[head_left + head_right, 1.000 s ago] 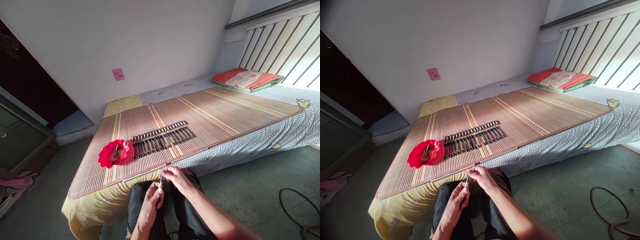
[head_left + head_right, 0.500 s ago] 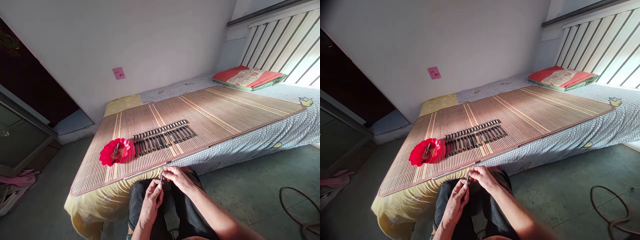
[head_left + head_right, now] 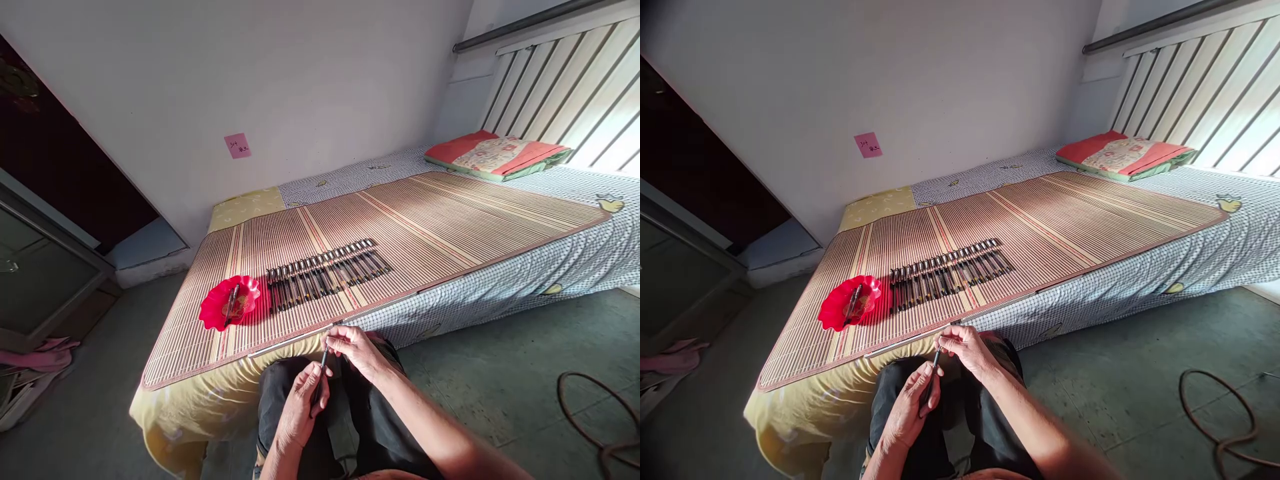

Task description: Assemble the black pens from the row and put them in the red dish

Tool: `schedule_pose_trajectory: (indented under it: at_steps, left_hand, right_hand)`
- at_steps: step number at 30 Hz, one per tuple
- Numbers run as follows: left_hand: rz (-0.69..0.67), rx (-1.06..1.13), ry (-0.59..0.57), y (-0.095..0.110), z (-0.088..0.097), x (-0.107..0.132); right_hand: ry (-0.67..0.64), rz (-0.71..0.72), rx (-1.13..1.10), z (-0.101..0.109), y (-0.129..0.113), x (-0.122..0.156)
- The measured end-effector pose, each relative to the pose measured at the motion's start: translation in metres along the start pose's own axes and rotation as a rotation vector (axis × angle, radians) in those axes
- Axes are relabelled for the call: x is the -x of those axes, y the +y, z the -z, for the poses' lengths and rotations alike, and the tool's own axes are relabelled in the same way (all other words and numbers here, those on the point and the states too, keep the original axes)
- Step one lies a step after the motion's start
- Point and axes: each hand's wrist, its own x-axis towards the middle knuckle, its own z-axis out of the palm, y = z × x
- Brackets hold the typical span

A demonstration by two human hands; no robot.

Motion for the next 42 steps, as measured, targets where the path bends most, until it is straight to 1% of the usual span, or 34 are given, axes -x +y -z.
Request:
schedule_pose_trajectory:
  at_steps: [6, 10, 12, 14, 19, 21, 22, 24, 27, 30, 33, 36, 42]
  left_hand:
    - [0.0, 0.034, -0.014, -0.001, 0.001, -0.001]
    - [-0.001, 0.035, -0.009, 0.0, 0.0, -0.001]
    - [0.001, 0.018, -0.007, 0.001, -0.001, 0.0]
    - [-0.003, -0.009, -0.009, 0.001, -0.002, 0.001]
    - [-0.03, -0.102, -0.03, 0.001, -0.003, 0.002]
    - [-0.024, -0.118, -0.028, 0.0, -0.003, 0.002]
    - [-0.02, -0.113, -0.016, -0.001, -0.003, 0.001]
    - [-0.019, -0.079, 0.034, -0.002, -0.003, 0.0]
    - [-0.013, -0.041, 0.092, -0.002, -0.003, -0.001]
    - [-0.029, -0.046, 0.098, -0.004, -0.003, -0.002]
    - [-0.06, -0.046, 0.11, -0.006, -0.001, -0.003]
    - [-0.052, -0.038, 0.122, -0.007, 0.0, -0.003]
    - [-0.028, -0.004, 0.114, -0.006, 0.0, -0.004]
  right_hand:
    - [-0.021, -0.04, -0.042, -0.001, 0.0, 0.005]
    - [0.036, -0.015, -0.017, -0.004, 0.005, 0.001]
    - [0.103, 0.015, 0.005, -0.001, 0.003, -0.004]
    - [0.199, 0.053, 0.013, 0.009, -0.004, -0.01]
    - [0.504, 0.21, 0.026, 0.055, -0.033, -0.018]
    - [0.602, 0.265, 0.027, 0.068, -0.041, -0.015]
    - [0.619, 0.275, 0.04, 0.07, -0.042, -0.012]
    - [0.575, 0.262, 0.095, 0.066, -0.041, -0.003]
    - [0.452, 0.229, 0.155, 0.044, -0.028, 0.008]
    - [0.398, 0.218, 0.142, 0.019, -0.014, 0.011]
    - [0.367, 0.188, 0.109, 0.006, -0.009, 0.009]
    - [0.314, 0.152, 0.09, 0.005, -0.014, 0.008]
    - [0.155, 0.024, 0.0, 0.017, -0.025, 0.012]
